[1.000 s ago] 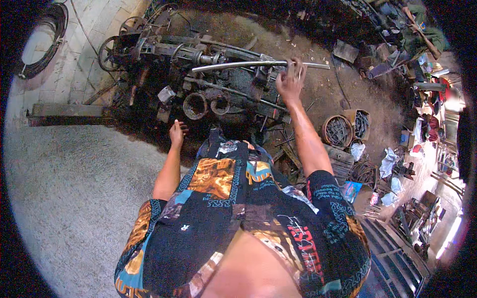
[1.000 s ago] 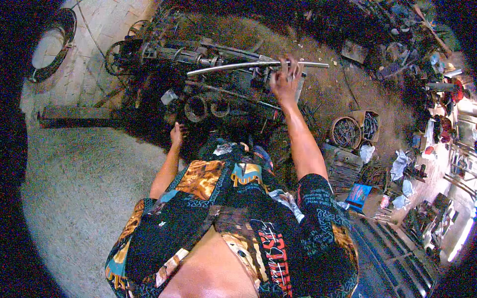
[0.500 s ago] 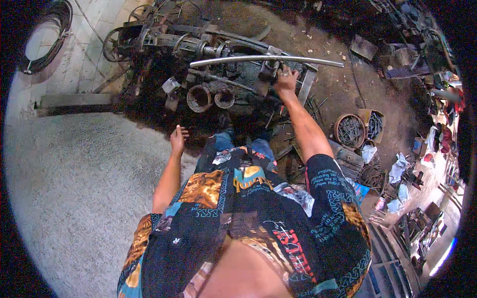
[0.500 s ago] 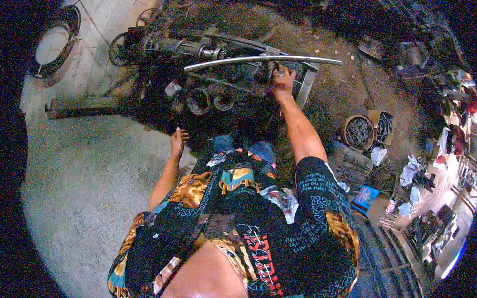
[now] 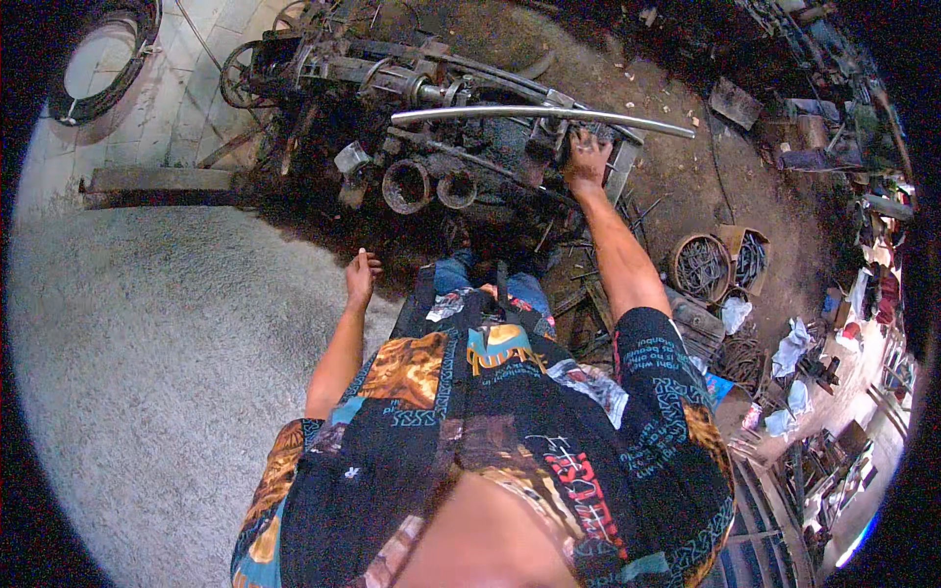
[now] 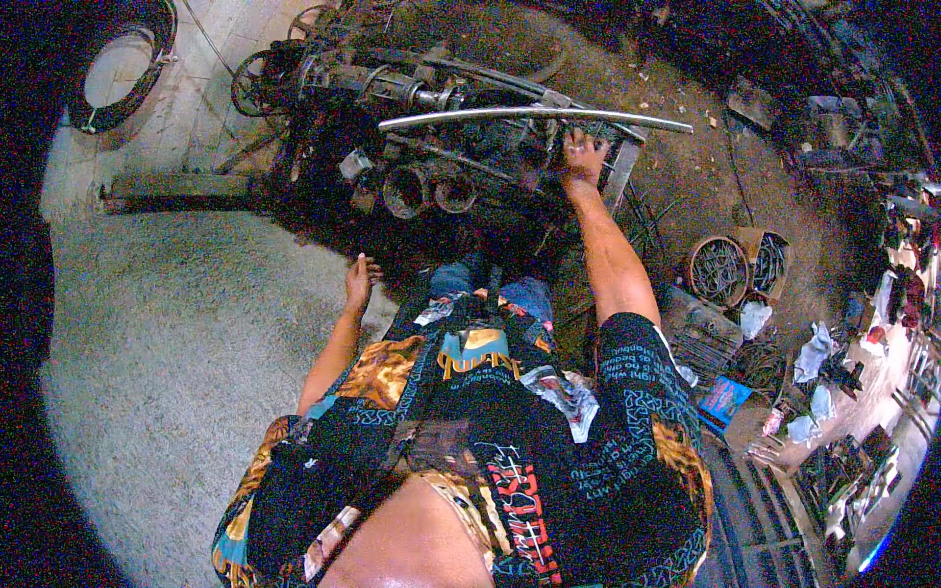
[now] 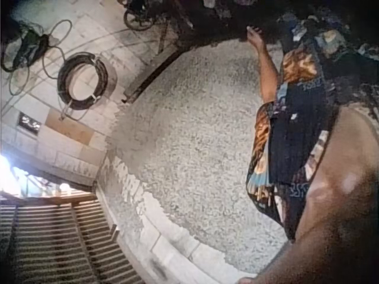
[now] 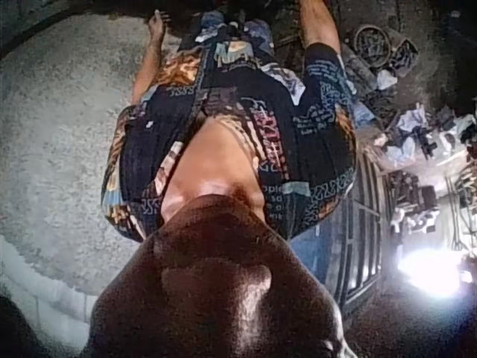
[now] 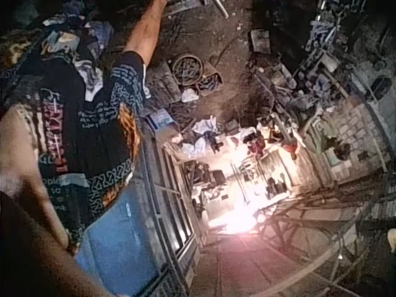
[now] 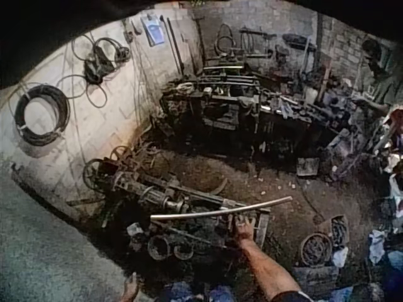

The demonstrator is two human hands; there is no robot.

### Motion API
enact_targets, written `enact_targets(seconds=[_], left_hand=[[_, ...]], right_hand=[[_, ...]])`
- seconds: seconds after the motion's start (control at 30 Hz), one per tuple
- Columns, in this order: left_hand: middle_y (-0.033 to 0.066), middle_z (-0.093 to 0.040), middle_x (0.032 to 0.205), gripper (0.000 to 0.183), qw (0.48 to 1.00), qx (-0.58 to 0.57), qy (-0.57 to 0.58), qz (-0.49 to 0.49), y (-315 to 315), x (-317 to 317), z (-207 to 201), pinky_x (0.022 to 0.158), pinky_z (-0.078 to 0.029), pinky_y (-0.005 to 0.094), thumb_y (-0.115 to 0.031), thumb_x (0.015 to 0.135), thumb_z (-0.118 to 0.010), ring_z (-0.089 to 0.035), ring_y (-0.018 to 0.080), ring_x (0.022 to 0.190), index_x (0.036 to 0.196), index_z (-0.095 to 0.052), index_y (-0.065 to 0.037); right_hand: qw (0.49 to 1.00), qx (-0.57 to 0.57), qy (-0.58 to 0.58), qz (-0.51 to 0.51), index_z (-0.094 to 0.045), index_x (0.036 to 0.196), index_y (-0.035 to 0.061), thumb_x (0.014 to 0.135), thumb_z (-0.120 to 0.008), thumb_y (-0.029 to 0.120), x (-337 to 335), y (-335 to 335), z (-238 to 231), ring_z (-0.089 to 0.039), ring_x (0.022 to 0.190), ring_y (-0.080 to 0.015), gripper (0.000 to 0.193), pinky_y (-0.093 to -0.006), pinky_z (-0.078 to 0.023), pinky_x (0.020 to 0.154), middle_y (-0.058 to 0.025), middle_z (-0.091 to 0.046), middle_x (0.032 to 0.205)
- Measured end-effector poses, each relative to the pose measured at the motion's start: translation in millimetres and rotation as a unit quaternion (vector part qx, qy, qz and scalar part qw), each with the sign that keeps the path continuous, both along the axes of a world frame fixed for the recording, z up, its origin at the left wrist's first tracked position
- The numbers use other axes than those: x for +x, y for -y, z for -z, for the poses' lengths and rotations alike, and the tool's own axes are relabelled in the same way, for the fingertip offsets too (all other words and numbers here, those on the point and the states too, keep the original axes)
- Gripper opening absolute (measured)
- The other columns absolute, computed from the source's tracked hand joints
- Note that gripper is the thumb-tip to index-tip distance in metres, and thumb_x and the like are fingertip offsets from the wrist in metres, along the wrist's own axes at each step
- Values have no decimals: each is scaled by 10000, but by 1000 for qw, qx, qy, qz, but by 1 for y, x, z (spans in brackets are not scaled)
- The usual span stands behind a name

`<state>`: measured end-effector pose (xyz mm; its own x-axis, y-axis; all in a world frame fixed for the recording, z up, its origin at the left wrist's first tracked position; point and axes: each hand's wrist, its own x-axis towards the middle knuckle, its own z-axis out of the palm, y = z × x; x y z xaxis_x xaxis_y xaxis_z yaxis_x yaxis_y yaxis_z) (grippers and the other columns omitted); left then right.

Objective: Manually operating a metal bending or forming machine to shape rods and components.

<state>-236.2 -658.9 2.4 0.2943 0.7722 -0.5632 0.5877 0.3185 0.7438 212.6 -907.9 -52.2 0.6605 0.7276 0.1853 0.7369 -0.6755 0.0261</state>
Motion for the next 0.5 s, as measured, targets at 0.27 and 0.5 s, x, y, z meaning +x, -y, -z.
enact_targets(seconds=[0.27, 0.5], left_hand=[[66, -598, 731, 488, 998, 38, -9, 54, -6, 15, 1, 530, -414, 242, -448, 920, -409, -556, 116, 589, 916, -569, 12], [78, -607, 737, 495, 998, 28, 7, 50, -10, 10, 12, 541, -422, 250, -446, 922, -403, -568, 125, 601, 920, -571, 19]], right_hand=[[995, 78, -29, -49, -562, 1073, 97, 676, -597, 143, 8, -4, -4, -497, 1063, -267, 401, -505, -313, 902, -108, -540, 1155], [992, 123, 2, -24, -577, 986, 79, 648, -662, 199, -6, 1, -27, -489, 1035, -279, 369, -466, -331, 877, -120, -536, 1117]])
